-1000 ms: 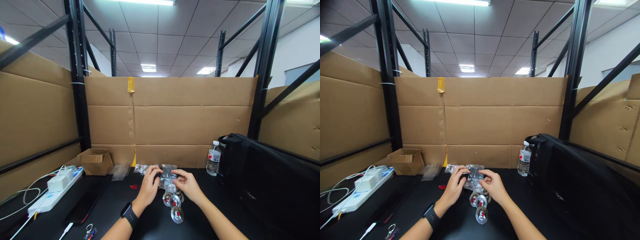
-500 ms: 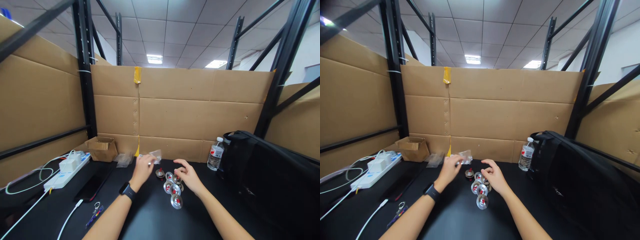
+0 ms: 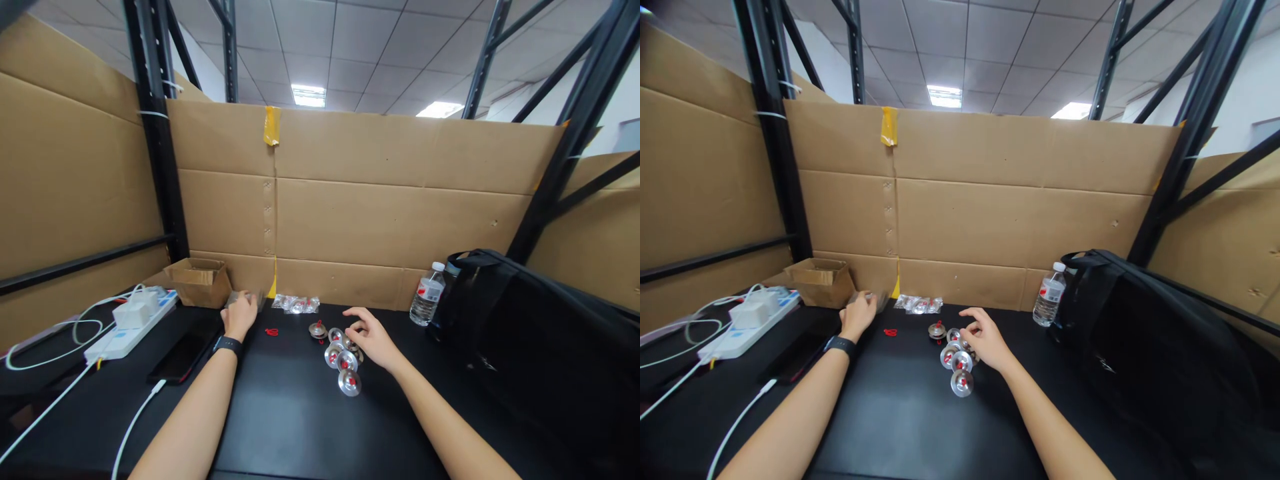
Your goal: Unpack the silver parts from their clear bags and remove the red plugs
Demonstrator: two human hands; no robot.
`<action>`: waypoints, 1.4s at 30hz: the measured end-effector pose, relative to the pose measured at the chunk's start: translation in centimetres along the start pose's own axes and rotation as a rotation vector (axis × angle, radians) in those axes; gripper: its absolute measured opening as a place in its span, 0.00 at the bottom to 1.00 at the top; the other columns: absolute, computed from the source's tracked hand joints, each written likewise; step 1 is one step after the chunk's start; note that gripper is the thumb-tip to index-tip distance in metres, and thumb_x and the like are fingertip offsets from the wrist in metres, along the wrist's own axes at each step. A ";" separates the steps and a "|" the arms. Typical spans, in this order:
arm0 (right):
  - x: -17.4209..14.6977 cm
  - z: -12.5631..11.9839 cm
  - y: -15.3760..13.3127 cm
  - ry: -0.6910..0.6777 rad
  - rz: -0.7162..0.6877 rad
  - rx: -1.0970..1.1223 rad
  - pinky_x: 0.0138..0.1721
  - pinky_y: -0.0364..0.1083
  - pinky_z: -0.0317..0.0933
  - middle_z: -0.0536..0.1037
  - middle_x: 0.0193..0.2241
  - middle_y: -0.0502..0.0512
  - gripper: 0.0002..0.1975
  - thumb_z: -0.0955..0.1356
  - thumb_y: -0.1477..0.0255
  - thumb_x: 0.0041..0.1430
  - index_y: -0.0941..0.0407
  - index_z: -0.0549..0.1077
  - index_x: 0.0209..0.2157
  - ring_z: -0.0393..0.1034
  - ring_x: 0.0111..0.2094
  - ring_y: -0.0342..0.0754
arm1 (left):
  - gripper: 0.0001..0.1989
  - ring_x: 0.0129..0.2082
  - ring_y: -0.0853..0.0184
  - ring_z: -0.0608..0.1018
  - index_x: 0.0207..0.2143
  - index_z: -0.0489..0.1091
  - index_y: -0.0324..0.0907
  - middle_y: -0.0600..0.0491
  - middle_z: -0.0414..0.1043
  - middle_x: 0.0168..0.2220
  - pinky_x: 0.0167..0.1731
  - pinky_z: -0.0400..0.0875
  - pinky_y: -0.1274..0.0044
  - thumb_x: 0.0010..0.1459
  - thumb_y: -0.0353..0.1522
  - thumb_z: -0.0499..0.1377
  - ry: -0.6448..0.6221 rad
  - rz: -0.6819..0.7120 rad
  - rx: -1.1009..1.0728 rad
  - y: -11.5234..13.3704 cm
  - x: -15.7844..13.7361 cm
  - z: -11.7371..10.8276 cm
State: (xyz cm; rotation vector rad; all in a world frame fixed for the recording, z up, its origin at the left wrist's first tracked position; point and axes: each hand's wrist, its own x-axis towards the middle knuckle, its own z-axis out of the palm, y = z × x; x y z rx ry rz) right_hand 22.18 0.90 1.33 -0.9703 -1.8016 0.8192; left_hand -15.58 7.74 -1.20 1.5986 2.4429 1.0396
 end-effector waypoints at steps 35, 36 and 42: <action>6.7 0.0 -2.6 -0.149 0.005 -0.589 0.45 0.48 0.66 0.84 0.41 0.58 0.19 0.62 0.63 0.67 0.50 0.81 0.48 0.77 0.45 0.56 | 0.21 0.58 0.58 0.69 0.61 0.65 0.52 0.49 0.70 0.58 0.57 0.62 0.63 0.66 0.32 0.53 -0.221 0.893 -0.363 10.4 -11.1 -0.2; 5.8 -0.1 -3.1 -0.145 -0.002 -0.507 0.42 0.48 0.66 0.84 0.37 0.58 0.19 0.62 0.62 0.66 0.51 0.82 0.46 0.78 0.41 0.56 | 0.20 0.57 0.58 0.70 0.59 0.66 0.51 0.49 0.71 0.56 0.57 0.62 0.63 0.67 0.33 0.53 -0.234 0.898 -0.384 10.7 -11.5 -0.6; 2.2 -1.0 -1.5 -0.024 0.094 -0.145 0.28 0.44 0.63 0.81 0.30 0.57 0.19 0.65 0.59 0.63 0.58 0.82 0.39 0.74 0.29 0.50 | 0.19 0.52 0.57 0.70 0.33 0.75 0.45 0.51 0.78 0.37 0.53 0.59 0.62 0.71 0.38 0.48 -0.338 0.927 -0.381 11.8 -13.0 -1.4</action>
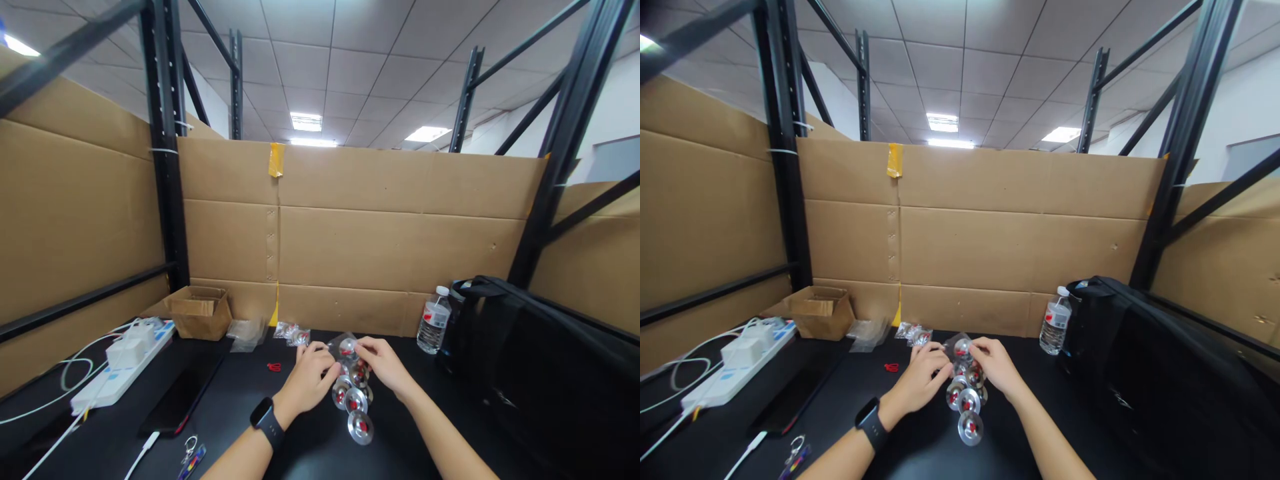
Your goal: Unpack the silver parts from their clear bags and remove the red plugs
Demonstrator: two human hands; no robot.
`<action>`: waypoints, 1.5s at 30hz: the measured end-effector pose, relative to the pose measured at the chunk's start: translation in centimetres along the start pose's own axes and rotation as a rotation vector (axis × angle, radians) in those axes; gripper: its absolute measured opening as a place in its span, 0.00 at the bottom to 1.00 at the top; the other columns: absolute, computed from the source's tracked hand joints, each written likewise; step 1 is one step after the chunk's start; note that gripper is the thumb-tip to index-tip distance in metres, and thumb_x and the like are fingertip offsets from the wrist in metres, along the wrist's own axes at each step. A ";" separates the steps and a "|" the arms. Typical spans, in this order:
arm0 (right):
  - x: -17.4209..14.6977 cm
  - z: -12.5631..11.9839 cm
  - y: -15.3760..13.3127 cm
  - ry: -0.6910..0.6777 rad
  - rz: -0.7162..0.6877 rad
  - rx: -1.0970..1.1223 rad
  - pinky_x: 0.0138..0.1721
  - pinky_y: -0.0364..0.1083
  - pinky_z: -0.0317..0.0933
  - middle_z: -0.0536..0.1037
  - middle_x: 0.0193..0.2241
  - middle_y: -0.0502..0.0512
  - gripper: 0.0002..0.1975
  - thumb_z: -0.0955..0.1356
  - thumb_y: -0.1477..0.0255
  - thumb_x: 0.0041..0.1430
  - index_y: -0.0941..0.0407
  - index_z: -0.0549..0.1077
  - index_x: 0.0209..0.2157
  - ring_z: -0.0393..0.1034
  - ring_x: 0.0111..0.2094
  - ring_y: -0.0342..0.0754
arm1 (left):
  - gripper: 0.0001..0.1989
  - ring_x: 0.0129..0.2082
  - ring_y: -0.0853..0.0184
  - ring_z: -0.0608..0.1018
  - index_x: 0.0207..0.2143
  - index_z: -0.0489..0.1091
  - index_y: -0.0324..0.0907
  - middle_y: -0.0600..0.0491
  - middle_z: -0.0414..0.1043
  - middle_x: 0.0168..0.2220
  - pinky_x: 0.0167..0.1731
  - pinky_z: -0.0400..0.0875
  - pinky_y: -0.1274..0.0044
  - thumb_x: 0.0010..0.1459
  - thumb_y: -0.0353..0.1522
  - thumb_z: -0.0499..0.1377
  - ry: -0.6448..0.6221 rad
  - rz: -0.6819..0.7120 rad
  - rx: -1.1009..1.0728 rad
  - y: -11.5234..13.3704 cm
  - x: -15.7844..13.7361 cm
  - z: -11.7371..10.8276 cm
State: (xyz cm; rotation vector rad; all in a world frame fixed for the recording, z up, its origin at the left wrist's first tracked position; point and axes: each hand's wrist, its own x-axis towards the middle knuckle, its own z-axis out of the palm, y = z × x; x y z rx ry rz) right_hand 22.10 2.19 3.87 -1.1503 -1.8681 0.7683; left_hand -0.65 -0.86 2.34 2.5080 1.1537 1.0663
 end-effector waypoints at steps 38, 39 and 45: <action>-1.8 2.1 0.0 0.155 -0.021 0.328 0.28 0.43 0.68 0.75 0.40 0.57 0.25 0.72 0.55 0.56 0.55 0.69 0.48 0.69 0.26 0.42 | 0.09 0.53 0.60 0.72 0.42 0.78 0.51 0.52 0.80 0.44 0.55 0.59 0.63 0.65 0.30 0.58 -0.028 0.256 0.136 0.8 0.0 -1.0; -1.9 2.0 0.0 0.144 -0.044 0.320 0.32 0.44 0.70 0.75 0.43 0.58 0.26 0.74 0.57 0.54 0.54 0.69 0.49 0.71 0.30 0.44 | 0.10 0.52 0.61 0.73 0.41 0.78 0.50 0.53 0.80 0.42 0.53 0.60 0.64 0.65 0.30 0.58 -0.037 0.263 0.129 0.9 0.0 -0.8; -2.1 1.8 -0.2 0.122 -0.115 0.300 0.41 0.47 0.72 0.74 0.45 0.58 0.24 0.76 0.65 0.50 0.55 0.71 0.49 0.75 0.38 0.48 | 0.10 0.41 0.64 0.79 0.42 0.77 0.47 0.52 0.81 0.39 0.44 0.63 0.70 0.66 0.28 0.55 -0.070 0.293 0.092 0.4 0.0 0.2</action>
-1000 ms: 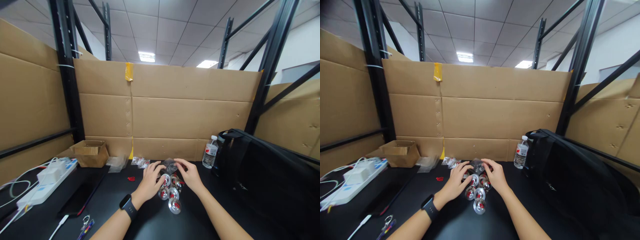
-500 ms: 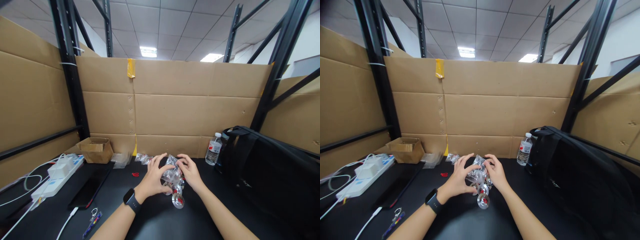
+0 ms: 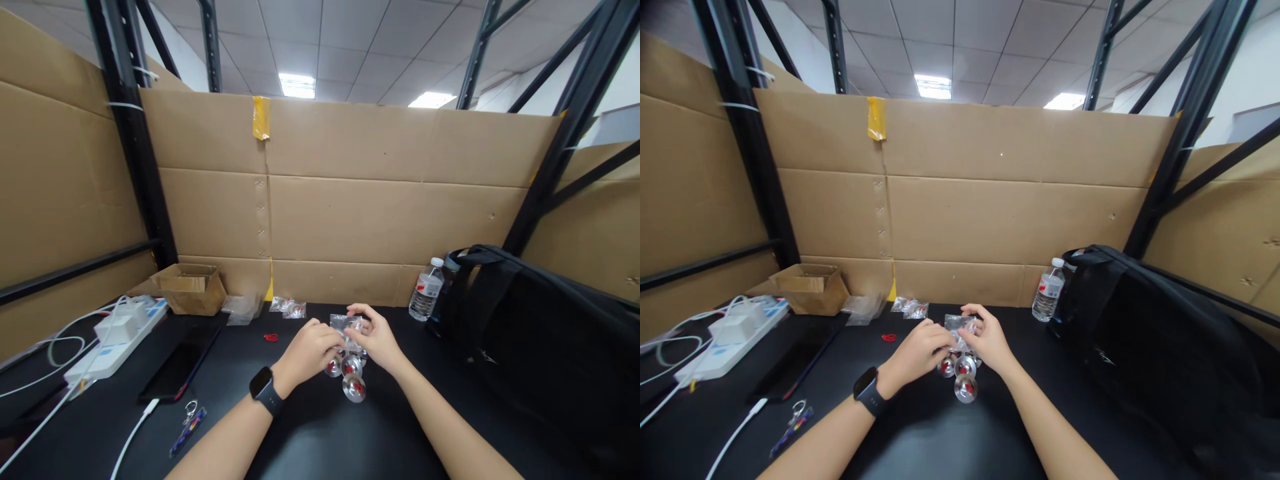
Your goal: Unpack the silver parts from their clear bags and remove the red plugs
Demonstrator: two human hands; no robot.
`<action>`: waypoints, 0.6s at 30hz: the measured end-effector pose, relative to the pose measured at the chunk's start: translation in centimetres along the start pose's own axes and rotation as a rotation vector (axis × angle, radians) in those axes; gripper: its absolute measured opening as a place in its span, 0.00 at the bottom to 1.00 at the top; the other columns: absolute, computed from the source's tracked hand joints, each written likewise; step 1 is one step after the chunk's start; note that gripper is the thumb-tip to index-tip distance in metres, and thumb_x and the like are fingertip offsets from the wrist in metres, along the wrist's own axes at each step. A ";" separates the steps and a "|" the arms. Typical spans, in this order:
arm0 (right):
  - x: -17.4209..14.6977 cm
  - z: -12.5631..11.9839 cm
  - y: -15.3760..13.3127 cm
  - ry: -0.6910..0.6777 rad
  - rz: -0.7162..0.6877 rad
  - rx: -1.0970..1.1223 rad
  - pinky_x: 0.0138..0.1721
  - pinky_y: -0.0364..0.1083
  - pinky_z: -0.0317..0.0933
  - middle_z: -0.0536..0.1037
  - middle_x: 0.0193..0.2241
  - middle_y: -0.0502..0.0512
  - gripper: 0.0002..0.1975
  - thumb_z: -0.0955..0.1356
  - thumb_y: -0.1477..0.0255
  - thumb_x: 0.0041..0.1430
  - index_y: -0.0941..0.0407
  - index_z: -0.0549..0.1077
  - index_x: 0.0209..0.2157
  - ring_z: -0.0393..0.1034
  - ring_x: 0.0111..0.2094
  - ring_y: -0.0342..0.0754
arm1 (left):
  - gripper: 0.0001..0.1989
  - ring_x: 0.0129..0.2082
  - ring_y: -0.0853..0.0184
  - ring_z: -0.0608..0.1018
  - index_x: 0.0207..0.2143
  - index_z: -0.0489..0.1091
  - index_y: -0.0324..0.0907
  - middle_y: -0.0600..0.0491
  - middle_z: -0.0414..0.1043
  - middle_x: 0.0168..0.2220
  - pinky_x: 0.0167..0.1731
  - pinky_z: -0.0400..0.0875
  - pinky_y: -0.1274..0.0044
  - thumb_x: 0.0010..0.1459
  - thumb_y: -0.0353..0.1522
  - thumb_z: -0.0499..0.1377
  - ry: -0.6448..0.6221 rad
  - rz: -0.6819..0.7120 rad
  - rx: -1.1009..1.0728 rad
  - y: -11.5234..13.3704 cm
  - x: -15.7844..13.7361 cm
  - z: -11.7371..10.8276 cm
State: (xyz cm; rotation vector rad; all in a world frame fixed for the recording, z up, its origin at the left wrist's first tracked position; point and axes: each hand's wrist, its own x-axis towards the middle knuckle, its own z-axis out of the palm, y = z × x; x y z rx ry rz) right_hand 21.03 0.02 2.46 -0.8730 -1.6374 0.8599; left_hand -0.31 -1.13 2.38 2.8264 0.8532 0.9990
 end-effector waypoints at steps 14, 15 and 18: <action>0.6 -1.2 0.7 0.242 -0.155 -0.183 0.41 0.47 0.75 0.70 0.53 0.61 0.13 0.68 0.66 0.62 0.54 0.75 0.47 0.77 0.44 0.49 | 0.11 0.42 0.64 0.79 0.40 0.76 0.45 0.50 0.80 0.40 0.47 0.70 0.72 0.67 0.31 0.53 0.141 -0.106 -0.023 -2.4 -0.3 -1.7; 0.6 -1.3 0.6 0.253 -0.172 -0.220 0.41 0.47 0.75 0.71 0.52 0.61 0.12 0.68 0.66 0.62 0.54 0.75 0.46 0.77 0.44 0.50 | 0.11 0.43 0.63 0.79 0.40 0.76 0.44 0.49 0.80 0.42 0.48 0.71 0.72 0.68 0.32 0.53 0.297 -0.195 0.028 -3.8 -0.8 -2.6; 0.6 -1.6 0.3 0.248 -0.208 -0.292 0.40 0.48 0.75 0.71 0.50 0.60 0.12 0.67 0.70 0.61 0.54 0.75 0.46 0.76 0.43 0.50 | 0.12 0.46 0.59 0.79 0.41 0.77 0.42 0.47 0.79 0.44 0.51 0.70 0.70 0.67 0.35 0.54 0.666 -0.510 0.254 -8.5 -3.4 -5.6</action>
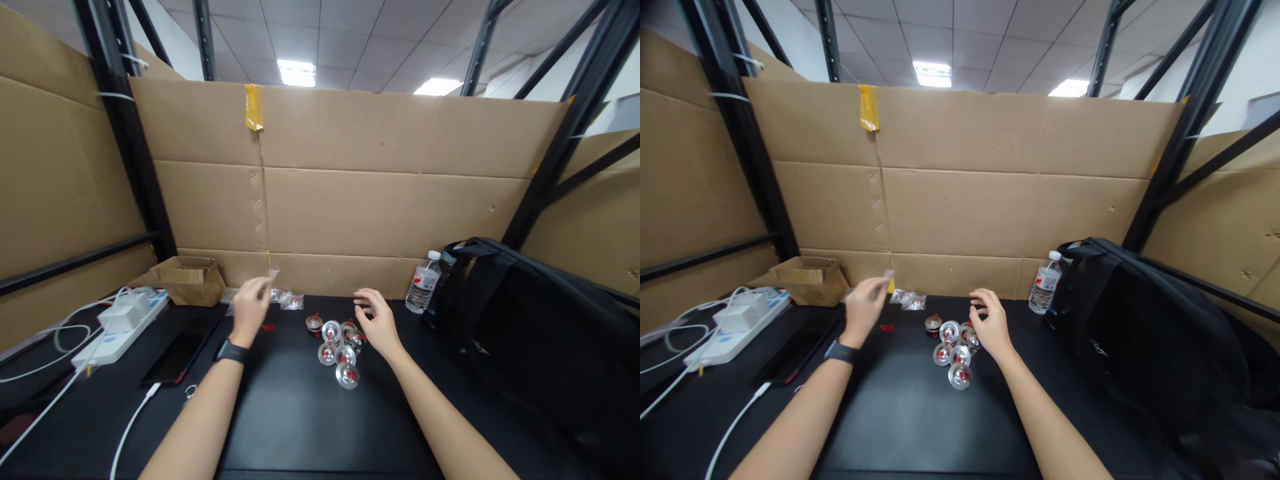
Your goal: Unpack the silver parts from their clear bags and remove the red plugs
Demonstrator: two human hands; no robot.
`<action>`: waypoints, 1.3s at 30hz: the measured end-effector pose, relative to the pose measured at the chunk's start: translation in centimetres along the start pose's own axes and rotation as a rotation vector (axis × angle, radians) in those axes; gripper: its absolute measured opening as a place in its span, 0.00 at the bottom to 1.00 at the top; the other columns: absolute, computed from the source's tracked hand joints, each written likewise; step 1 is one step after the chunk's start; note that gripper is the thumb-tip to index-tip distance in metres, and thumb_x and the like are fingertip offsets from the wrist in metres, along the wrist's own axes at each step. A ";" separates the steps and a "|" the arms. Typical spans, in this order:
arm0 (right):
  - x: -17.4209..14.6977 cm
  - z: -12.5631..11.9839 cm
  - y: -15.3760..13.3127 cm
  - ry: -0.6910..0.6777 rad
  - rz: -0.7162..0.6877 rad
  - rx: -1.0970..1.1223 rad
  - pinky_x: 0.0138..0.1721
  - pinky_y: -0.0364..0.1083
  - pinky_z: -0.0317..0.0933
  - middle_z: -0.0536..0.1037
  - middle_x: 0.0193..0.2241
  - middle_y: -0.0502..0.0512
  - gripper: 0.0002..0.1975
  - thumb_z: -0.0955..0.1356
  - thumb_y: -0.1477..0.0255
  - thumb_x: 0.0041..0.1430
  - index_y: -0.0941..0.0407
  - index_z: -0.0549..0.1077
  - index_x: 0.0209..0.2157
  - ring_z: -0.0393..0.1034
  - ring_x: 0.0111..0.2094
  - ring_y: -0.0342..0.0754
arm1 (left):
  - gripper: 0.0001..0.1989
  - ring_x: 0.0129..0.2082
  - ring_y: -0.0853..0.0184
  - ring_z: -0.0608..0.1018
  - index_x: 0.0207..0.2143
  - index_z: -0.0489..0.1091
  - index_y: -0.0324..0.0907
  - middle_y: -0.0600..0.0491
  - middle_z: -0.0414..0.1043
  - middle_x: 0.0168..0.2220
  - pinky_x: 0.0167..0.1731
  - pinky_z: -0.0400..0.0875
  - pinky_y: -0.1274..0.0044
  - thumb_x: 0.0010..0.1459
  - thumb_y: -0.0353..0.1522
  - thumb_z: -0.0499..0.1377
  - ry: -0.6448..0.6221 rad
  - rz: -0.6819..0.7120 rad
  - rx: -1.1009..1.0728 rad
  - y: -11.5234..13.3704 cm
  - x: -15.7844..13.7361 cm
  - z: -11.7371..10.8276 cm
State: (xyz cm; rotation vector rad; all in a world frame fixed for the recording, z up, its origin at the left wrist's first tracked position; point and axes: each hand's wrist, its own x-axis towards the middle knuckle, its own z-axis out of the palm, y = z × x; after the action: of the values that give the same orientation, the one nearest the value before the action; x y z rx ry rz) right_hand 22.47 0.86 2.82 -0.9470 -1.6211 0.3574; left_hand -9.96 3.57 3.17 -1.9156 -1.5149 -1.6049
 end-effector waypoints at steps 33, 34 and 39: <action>-0.7 0.1 -1.7 -0.256 -0.065 -0.105 0.36 0.45 0.70 0.66 0.51 0.58 0.19 0.65 0.78 0.57 0.51 0.71 0.50 0.69 0.43 0.47 | 0.21 0.62 0.47 0.64 0.60 0.66 0.49 0.43 0.67 0.62 0.55 0.57 0.55 0.66 0.39 0.54 -0.649 0.128 0.424 -0.4 -3.9 6.1; -0.7 0.1 -1.6 -0.262 -0.062 -0.108 0.37 0.45 0.70 0.66 0.52 0.58 0.20 0.65 0.78 0.57 0.51 0.71 0.51 0.69 0.44 0.47 | 0.20 0.61 0.47 0.64 0.59 0.67 0.48 0.43 0.67 0.61 0.55 0.57 0.55 0.66 0.39 0.54 -0.636 0.133 0.431 -0.4 -3.9 6.1; -0.8 0.3 -1.2 -0.295 -0.060 -0.106 0.37 0.45 0.70 0.66 0.52 0.58 0.20 0.65 0.78 0.58 0.51 0.71 0.51 0.69 0.44 0.47 | 0.14 0.58 0.51 0.67 0.50 0.73 0.45 0.42 0.74 0.54 0.54 0.56 0.59 0.69 0.36 0.51 -0.580 0.139 0.450 -0.2 -3.8 6.2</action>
State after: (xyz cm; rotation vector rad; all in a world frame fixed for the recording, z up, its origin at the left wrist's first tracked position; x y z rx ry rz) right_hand 21.75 -0.45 3.02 -0.9557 -1.9493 0.3867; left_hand -5.93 5.93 -2.39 -2.2359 -1.6983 -0.5883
